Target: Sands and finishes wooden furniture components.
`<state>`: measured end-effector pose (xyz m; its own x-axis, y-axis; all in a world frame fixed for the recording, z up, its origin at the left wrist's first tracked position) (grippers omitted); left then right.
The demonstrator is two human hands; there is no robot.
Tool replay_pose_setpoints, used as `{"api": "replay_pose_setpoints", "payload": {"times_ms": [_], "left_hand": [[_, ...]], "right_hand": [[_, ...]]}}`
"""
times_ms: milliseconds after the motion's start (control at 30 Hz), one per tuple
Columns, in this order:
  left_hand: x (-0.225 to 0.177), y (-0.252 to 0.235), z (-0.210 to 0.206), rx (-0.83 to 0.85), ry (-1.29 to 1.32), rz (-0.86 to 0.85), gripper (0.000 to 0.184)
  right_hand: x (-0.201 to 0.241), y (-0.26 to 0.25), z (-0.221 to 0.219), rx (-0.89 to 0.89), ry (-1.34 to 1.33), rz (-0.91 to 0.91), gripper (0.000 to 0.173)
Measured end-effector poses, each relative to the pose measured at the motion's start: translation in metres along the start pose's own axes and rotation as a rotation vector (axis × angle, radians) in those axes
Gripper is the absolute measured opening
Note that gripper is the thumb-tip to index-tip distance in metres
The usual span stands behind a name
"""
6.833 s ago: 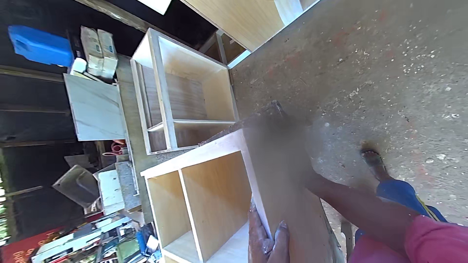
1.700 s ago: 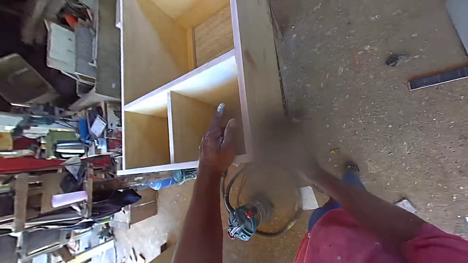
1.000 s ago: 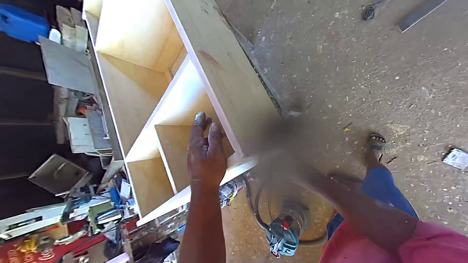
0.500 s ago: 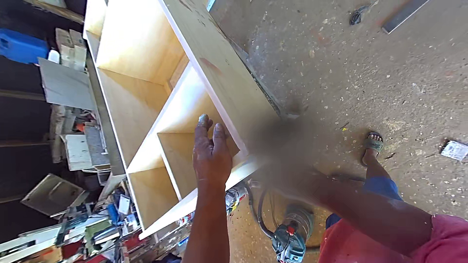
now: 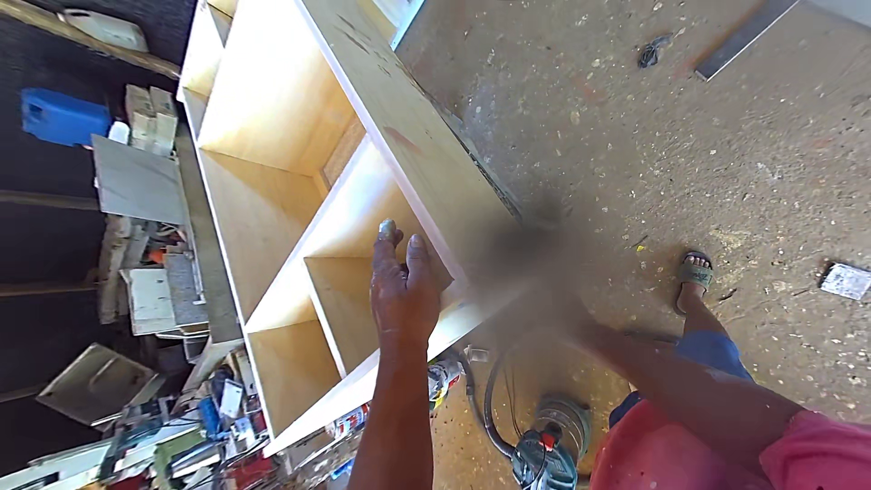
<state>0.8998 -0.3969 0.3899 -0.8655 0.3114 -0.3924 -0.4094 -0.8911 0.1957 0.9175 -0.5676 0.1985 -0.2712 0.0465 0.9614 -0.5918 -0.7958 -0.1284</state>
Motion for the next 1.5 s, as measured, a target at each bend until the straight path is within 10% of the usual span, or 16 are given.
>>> {"api": "replay_pose_setpoints", "payload": {"times_ms": [67,200,400,567,733,900,1067,1233,1367,1500], "left_hand": [[0.001,-0.001,0.001,-0.017,-0.001,0.005,0.055],[-0.002,0.002,-0.003,-0.016,-0.003,-0.027,0.056],[0.003,0.001,0.0,-0.03,0.015,-0.018,0.055],[-0.004,0.004,-0.003,-0.035,0.012,-0.032,0.056],[0.0,0.001,-0.001,-0.038,0.008,-0.025,0.056],[-0.001,0.005,-0.003,-0.027,0.008,-0.044,0.055],[0.002,0.001,-0.001,-0.034,0.018,-0.026,0.054],[-0.004,0.003,-0.004,-0.021,0.025,-0.028,0.055],[0.0,0.0,-0.003,-0.037,0.026,-0.009,0.054],[-0.002,0.001,-0.006,-0.03,0.026,-0.018,0.054]], "right_hand": [[0.006,-0.002,0.003,0.062,-0.04,-0.113,0.085],[0.105,-0.022,0.032,-0.141,-0.073,0.283,0.075],[0.044,-0.015,0.016,-0.001,-0.015,0.005,0.08],[0.088,-0.03,0.036,-0.126,-0.007,0.339,0.083],[0.026,-0.018,0.022,0.143,-0.023,-0.116,0.085],[0.103,-0.027,0.041,-0.068,-0.01,0.336,0.077],[0.027,-0.021,0.018,0.065,0.002,-0.069,0.081],[0.089,-0.028,0.044,-0.05,0.004,0.304,0.08],[0.011,-0.025,0.022,0.08,0.034,-0.017,0.079],[0.095,-0.033,0.05,0.008,-0.021,0.206,0.078]]}}
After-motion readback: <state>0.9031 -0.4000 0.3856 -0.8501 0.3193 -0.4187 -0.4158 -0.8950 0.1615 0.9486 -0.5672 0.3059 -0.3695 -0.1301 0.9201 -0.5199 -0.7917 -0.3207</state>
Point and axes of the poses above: each hand's wrist, its own y-axis away from the middle knuckle, its own z-axis out of the back of the hand, x = y × z, the point moved 1 cm from there along -y, towards the middle knuckle, and after that the axes turned 15 degrees about z, right-handed, at the moved point
